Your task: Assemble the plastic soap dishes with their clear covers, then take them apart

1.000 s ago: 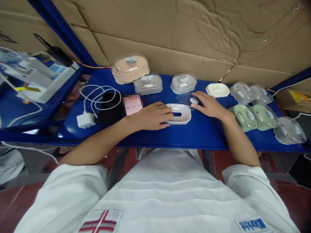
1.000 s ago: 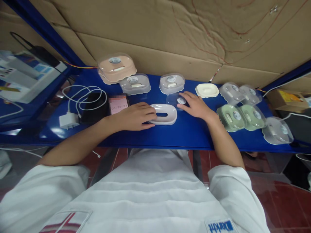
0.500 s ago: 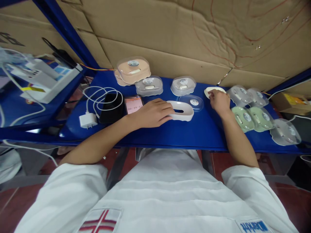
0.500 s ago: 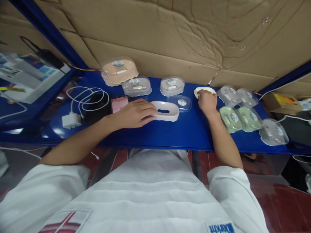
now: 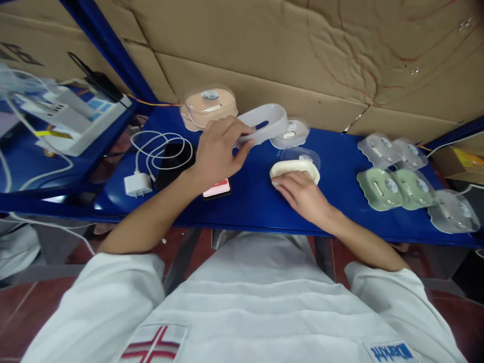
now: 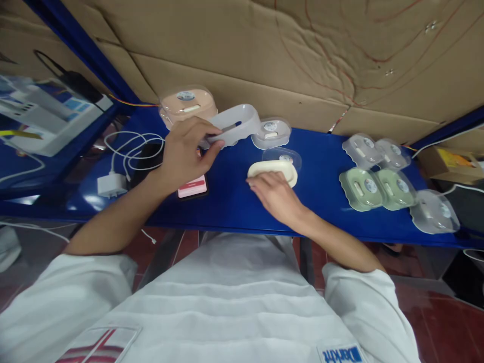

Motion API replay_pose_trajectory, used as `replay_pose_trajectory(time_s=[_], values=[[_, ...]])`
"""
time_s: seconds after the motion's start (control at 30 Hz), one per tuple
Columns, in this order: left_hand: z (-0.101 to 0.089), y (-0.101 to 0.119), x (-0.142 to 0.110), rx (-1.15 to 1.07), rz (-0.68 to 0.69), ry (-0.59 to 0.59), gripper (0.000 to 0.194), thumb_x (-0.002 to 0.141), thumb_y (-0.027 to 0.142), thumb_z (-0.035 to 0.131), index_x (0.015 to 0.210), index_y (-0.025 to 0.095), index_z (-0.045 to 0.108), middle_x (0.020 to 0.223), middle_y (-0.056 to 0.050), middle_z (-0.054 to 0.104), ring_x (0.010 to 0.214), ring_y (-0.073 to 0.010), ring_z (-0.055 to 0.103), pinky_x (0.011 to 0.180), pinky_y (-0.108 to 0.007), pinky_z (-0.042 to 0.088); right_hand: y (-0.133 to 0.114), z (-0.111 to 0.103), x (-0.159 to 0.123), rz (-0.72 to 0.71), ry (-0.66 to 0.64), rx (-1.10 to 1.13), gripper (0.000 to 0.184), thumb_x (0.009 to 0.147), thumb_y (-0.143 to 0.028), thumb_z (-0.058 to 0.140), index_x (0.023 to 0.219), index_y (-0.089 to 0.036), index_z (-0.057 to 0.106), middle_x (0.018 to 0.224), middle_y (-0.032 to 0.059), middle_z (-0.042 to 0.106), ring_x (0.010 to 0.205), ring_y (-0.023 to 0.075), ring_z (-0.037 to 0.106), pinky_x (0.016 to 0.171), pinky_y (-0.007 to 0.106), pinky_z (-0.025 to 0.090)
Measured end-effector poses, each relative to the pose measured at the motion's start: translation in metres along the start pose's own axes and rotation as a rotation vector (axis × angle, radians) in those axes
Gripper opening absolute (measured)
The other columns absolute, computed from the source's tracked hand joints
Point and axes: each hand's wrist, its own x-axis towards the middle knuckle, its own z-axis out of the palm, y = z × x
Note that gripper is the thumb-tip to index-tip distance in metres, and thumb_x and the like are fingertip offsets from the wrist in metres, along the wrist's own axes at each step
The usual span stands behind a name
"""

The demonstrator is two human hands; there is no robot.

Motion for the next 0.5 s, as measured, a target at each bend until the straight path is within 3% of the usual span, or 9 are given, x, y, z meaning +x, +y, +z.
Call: replay_pose_trajectory(time_s=[0.17, 0.27, 0.33, 0.43, 0.5], values=[[0.006, 0.012, -0.006, -0.024, 0.069, -0.064, 0.027, 0.111, 0.038, 0.054, 0.125, 0.021, 0.069, 0.124, -0.012, 0.074, 0.124, -0.0348, 0.068, 0.111, -0.055, 0.048, -0.005, 0.034, -0.001, -0.159, -0.065, 0.079, 0.032, 0.115, -0.035, 0.051, 0.128, -0.024, 0.078, 0.123, 0.0122, 0.081, 0.118, 0.0297, 0.076, 0.104, 0.052, 0.06], [0.011, 0.019, -0.009, -0.028, 0.121, -0.103, 0.026, 0.111, 0.035, 0.053, 0.123, 0.02, 0.07, 0.124, -0.012, 0.075, 0.121, -0.0335, 0.07, 0.108, -0.052, 0.05, 0.0, 0.031, 0.003, -0.309, -0.059, 0.118, 0.031, 0.114, -0.04, 0.055, 0.129, -0.026, 0.078, 0.133, 0.0095, 0.08, 0.126, 0.0264, 0.074, 0.11, 0.049, 0.06], [0.014, 0.02, -0.01, -0.032, 0.176, -0.138, 0.026, 0.111, 0.035, 0.052, 0.121, 0.019, 0.07, 0.121, -0.013, 0.076, 0.117, -0.0324, 0.071, 0.103, -0.049, 0.052, 0.005, 0.021, 0.003, -0.391, -0.045, 0.127, 0.029, 0.113, -0.041, 0.057, 0.123, -0.028, 0.081, 0.127, 0.0065, 0.082, 0.118, 0.0238, 0.077, 0.105, 0.045, 0.062], [0.016, 0.021, -0.011, -0.058, 0.329, -0.259, 0.026, 0.112, 0.034, 0.051, 0.118, 0.018, 0.071, 0.117, -0.013, 0.077, 0.111, -0.0308, 0.072, 0.099, -0.046, 0.052, 0.02, 0.003, 0.001, -0.304, 0.066, 0.081, 0.029, 0.112, -0.04, 0.056, 0.117, -0.031, 0.083, 0.115, 0.0049, 0.084, 0.107, 0.0242, 0.078, 0.097, 0.046, 0.062], [0.014, 0.021, -0.012, -0.079, 0.427, -0.342, 0.025, 0.112, 0.032, 0.051, 0.117, 0.018, 0.071, 0.116, -0.012, 0.078, 0.109, -0.0294, 0.072, 0.099, -0.045, 0.052, 0.032, -0.007, 0.002, -0.192, 0.174, 0.029, 0.031, 0.111, -0.045, 0.057, 0.121, -0.031, 0.082, 0.119, 0.0068, 0.082, 0.11, 0.0275, 0.077, 0.099, 0.05, 0.059]])
